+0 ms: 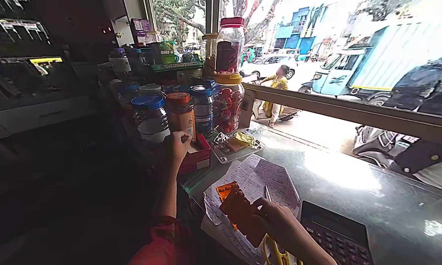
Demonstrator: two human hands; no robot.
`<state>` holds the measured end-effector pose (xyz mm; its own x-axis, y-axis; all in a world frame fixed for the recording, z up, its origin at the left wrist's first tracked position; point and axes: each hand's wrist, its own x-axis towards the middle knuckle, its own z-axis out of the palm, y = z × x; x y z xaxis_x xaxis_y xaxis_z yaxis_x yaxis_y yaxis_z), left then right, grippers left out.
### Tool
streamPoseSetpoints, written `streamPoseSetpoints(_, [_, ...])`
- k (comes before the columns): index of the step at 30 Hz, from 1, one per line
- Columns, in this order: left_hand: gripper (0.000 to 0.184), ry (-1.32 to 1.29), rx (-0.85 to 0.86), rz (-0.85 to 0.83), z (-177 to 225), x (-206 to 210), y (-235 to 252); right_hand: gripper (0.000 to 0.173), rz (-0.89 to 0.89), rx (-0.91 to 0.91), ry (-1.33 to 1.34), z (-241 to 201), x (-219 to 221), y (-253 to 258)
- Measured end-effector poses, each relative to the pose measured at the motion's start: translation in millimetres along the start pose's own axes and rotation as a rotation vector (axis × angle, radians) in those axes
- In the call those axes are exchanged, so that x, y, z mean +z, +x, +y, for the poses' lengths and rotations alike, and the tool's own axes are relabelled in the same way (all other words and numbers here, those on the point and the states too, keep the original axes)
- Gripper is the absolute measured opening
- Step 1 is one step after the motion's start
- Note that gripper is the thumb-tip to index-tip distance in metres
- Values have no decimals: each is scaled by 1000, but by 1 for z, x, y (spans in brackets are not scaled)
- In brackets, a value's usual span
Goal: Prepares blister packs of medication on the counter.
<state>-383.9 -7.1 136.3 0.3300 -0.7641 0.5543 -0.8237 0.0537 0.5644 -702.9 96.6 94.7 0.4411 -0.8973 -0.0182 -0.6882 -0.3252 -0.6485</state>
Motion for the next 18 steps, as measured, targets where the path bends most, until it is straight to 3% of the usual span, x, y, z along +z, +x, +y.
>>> streamPoseSetpoints(4, [22,165,-104,-197,14,0,19,26,-36,30,-11,-1,-2,1])
streamPoseSetpoints(11, [21,370,171,-591,-7,36,63,26,-101,48,-30,-2,-4,2])
streamPoseSetpoints(14, [31,621,97,-744,33,23,54,27,-120,51,-18,-4,-6,0])
streamPoseSetpoints(18, [36,794,54,-752,68,10,36,28,-141,41,-23,0,-4,3])
